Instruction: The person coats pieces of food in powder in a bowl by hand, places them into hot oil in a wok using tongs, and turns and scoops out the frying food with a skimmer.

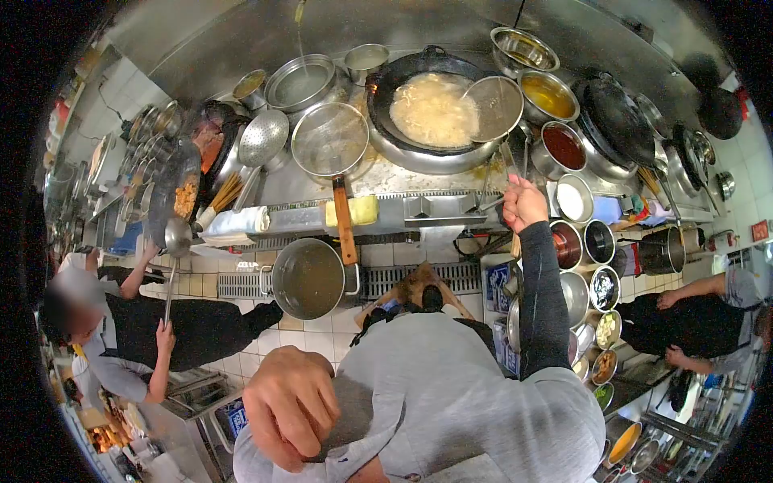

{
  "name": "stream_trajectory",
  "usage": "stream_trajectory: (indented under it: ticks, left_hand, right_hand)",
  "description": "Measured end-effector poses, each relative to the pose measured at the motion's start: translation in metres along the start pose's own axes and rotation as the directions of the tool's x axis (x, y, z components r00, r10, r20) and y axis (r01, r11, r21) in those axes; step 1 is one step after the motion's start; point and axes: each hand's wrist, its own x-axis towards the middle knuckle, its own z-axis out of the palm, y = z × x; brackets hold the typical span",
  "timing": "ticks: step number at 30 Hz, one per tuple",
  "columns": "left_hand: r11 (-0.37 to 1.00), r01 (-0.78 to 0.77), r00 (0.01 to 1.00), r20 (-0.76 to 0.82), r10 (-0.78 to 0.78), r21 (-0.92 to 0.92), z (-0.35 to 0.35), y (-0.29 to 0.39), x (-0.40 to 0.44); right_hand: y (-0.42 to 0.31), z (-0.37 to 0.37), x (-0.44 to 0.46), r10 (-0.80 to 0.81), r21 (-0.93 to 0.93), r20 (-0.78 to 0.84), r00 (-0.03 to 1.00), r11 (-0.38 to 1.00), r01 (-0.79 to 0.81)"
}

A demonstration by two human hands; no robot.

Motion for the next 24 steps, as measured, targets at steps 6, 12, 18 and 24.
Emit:
stream_trajectory:
  ticks: [6,12,18,24]
  left_hand:
    - [1.0,-0.021,0.996,-0.085,0.022,0.004,-0.002,-0.001,0.002]
    - [0.974,-0.043,0.932,-0.341,0.12,0.223,0.008,0.001,0.006]
    - [0.856,0.039,0.72,-0.608,0.334,0.516,0.036,0.005,0.033]
    - [0.807,0.023,0.682,-0.599,0.419,0.591,0.057,0.003,0.026]
  right_hand:
    - [-0.012,0.01,-0.021,-0.023,0.005,0.019,1.0,1.0,0.023]
    - [-0.018,0.063,-0.031,-0.158,-0.237,0.084,0.984,0.956,0.173]
    - [0.011,0.151,0.006,-0.266,-0.467,0.299,0.916,0.797,0.384]
    - [0.08,0.261,0.124,-0.449,-0.776,0.453,0.77,0.226,0.589]
